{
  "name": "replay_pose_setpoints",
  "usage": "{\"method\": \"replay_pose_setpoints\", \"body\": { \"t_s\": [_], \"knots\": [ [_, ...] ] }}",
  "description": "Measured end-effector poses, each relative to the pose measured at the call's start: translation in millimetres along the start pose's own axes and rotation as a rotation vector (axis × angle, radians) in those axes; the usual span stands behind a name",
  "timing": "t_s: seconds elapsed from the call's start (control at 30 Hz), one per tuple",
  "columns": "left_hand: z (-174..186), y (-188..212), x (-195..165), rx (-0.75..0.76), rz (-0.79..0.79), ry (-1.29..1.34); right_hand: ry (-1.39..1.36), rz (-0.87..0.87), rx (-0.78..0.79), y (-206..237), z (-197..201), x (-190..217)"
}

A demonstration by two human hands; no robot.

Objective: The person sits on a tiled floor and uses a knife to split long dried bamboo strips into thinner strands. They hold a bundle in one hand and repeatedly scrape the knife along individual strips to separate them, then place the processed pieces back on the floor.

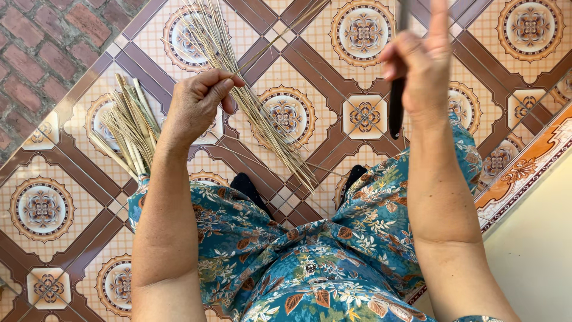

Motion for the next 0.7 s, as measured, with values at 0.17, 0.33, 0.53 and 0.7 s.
{"method": "replay_pose_setpoints", "body": {
  "t_s": [0.17,0.33,0.53,0.7],
  "knots": [
    [-6.5,-2.1,-2.0,0.000,-0.019,-0.070,0.286,-0.134,0.146,-1.9,-46.0,5.6],
    [-8.0,0.2,-9.9,-0.014,-0.033,-0.185,0.424,-0.201,0.191,-7.8,-55.3,17.5],
    [-8.2,3.8,-14.6,-0.033,-0.047,-0.272,0.408,-0.201,0.166,-11.5,-51.3,25.9],
    [-8.0,4.0,-13.6,-0.040,-0.039,-0.283,0.425,-0.202,0.131,-12.6,-42.1,22.9]
  ]
}}
Point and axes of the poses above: each hand's wrist, its own y-axis away from the middle knuckle, its own z-axis out of the back of the hand, x = y × z, the point moved 3 cm from there along -y, towards the middle knuckle, and after that the axes turned 14 degrees about x, right-handed, at the moved point
